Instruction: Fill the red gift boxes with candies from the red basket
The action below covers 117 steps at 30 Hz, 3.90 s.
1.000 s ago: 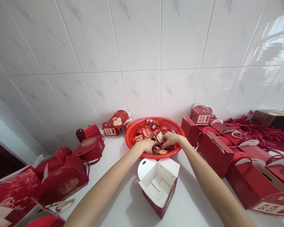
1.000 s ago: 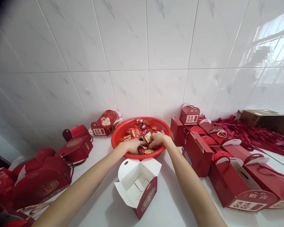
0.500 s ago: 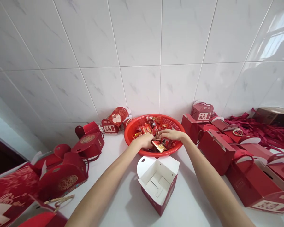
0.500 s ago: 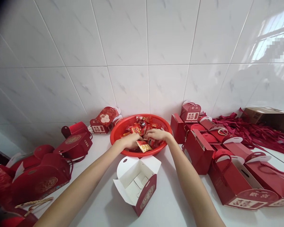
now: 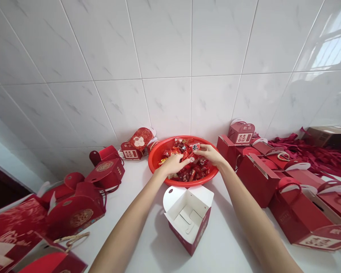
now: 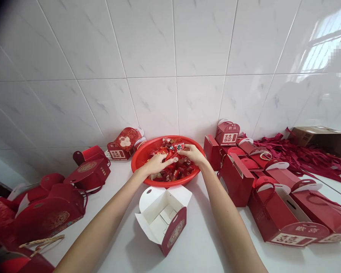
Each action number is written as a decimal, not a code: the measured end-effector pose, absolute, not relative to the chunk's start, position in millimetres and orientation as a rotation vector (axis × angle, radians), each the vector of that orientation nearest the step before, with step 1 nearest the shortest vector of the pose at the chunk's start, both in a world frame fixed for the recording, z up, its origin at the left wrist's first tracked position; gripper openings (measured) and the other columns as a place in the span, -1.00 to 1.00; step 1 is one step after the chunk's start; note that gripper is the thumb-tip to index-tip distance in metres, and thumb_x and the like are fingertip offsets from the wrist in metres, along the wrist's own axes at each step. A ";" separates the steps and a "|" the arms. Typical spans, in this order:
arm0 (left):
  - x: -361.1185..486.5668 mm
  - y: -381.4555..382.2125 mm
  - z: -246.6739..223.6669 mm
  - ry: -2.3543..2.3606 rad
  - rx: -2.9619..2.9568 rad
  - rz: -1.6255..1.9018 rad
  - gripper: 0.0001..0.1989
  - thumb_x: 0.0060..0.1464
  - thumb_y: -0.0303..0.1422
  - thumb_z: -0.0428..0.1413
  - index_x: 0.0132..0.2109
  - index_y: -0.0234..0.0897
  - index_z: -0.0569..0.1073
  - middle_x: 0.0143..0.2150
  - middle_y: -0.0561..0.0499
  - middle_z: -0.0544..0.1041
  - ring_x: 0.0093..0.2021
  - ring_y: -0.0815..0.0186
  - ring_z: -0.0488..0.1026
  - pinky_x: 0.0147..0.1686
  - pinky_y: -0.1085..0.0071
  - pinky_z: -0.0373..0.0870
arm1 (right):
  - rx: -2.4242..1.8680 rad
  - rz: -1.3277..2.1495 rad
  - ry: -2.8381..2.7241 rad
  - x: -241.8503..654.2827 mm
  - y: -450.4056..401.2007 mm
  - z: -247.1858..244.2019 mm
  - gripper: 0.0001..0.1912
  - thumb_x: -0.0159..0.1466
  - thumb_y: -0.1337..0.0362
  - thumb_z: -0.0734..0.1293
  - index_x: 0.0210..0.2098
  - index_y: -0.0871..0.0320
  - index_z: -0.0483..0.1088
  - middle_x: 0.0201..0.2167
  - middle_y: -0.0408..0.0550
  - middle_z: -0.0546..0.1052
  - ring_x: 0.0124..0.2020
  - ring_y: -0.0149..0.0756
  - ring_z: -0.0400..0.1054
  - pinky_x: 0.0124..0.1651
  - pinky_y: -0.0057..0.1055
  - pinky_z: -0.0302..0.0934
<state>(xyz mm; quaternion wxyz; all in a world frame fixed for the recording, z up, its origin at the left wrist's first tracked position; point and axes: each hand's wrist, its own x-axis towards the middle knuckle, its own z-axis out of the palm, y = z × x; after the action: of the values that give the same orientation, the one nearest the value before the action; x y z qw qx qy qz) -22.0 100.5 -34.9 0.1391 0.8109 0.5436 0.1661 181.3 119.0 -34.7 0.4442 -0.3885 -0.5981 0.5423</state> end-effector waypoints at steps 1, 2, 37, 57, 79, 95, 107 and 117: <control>-21.8 100.0 -34.4 1.563 2.335 0.518 -0.59 0.26 -0.02 -0.05 -0.45 -0.19 0.17 -0.45 0.02 0.41 -0.41 0.23 0.38 -0.39 0.36 0.19 | -0.962 1.345 -1.460 181.3 119.4 -34.7 -0.64 0.00 0.14 0.56 -0.27 0.18 0.51 -0.26 -0.02 0.62 -0.30 -0.25 0.49 -0.29 -0.37 0.40; -21.5 99.4 -33.8 1.554 2.325 0.551 -0.57 0.26 -0.02 -0.05 -0.46 -0.18 0.15 -0.47 0.04 0.38 -0.42 0.25 0.36 -0.39 0.36 0.18 | -0.963 1.342 -1.444 181.4 119.6 -34.6 -0.64 0.00 0.14 0.55 -0.27 0.18 0.51 -0.26 -0.02 0.62 -0.30 -0.25 0.50 -0.29 -0.37 0.40; -26.3 103.3 -33.4 1.477 2.162 1.208 -0.63 0.14 -0.37 0.12 0.09 -0.25 0.51 0.07 -0.15 0.58 0.06 0.12 0.51 0.12 0.22 0.38 | -0.766 1.205 -1.304 181.4 115.5 -31.4 -0.60 -0.12 0.23 0.57 -0.29 0.17 0.48 -0.38 -0.08 0.64 -0.37 -0.21 0.54 -0.30 -0.32 0.44; -27.0 108.8 -38.3 1.053 2.307 1.424 -0.72 0.06 -0.55 0.17 -0.16 -0.13 0.68 0.02 -0.04 0.58 0.07 0.20 0.52 0.13 0.20 0.47 | -0.726 1.706 -1.530 185.5 120.7 -35.3 -0.62 0.03 0.22 0.60 -0.19 0.21 0.54 -0.24 0.00 0.63 -0.26 -0.22 0.58 -0.17 -0.34 0.54; -24.8 92.8 -33.1 1.101 2.213 0.341 -0.77 -0.28 -0.49 0.25 -0.37 -0.15 0.66 -0.37 0.08 0.68 -0.37 0.24 0.59 -0.36 0.47 0.48 | -0.920 1.501 -1.536 182.3 114.5 -36.2 -0.65 0.00 0.27 0.55 -0.29 0.13 0.38 -0.44 -0.12 0.62 -0.46 -0.29 0.54 -0.48 -0.48 0.43; -24.7 95.0 -36.8 1.512 2.271 0.528 -0.71 -0.14 -0.50 0.15 -0.21 -0.22 0.62 -0.34 -0.04 0.66 -0.35 0.14 0.57 -0.34 0.38 0.43 | -0.870 1.486 -1.676 182.3 114.0 -33.7 -0.76 0.03 0.16 0.50 -0.36 0.16 0.48 -0.47 -0.13 0.58 -0.47 -0.33 0.47 -0.40 -0.43 0.39; -26.0 99.4 -31.4 1.686 2.122 0.962 -0.91 0.04 -0.38 0.11 -0.34 -0.24 0.52 -0.41 -0.02 0.60 -0.34 0.18 0.53 -0.24 0.31 0.40 | -1.184 1.069 -2.034 179.3 134.0 -52.2 -0.86 0.02 0.30 0.48 -0.40 0.08 0.48 -0.30 -0.10 0.60 -0.25 -0.20 0.43 -0.22 -0.40 0.29; -22.5 96.1 -28.9 1.299 2.102 0.956 -0.73 0.14 -0.34 0.04 -0.10 -0.24 0.58 -0.27 0.01 0.64 -0.24 0.22 0.56 -0.18 0.35 0.48 | -1.001 1.193 -1.825 179.2 121.1 -44.5 -0.73 0.13 0.07 0.46 -0.34 0.13 0.44 -0.46 -0.15 0.53 -0.52 -0.32 0.43 -0.58 -0.45 0.31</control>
<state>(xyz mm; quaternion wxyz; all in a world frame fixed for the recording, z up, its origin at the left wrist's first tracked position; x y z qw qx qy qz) -22.5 96.1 -28.9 0.2436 0.7694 0.4757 0.3499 179.2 121.1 -44.5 0.3627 -0.3887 -0.7090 0.4633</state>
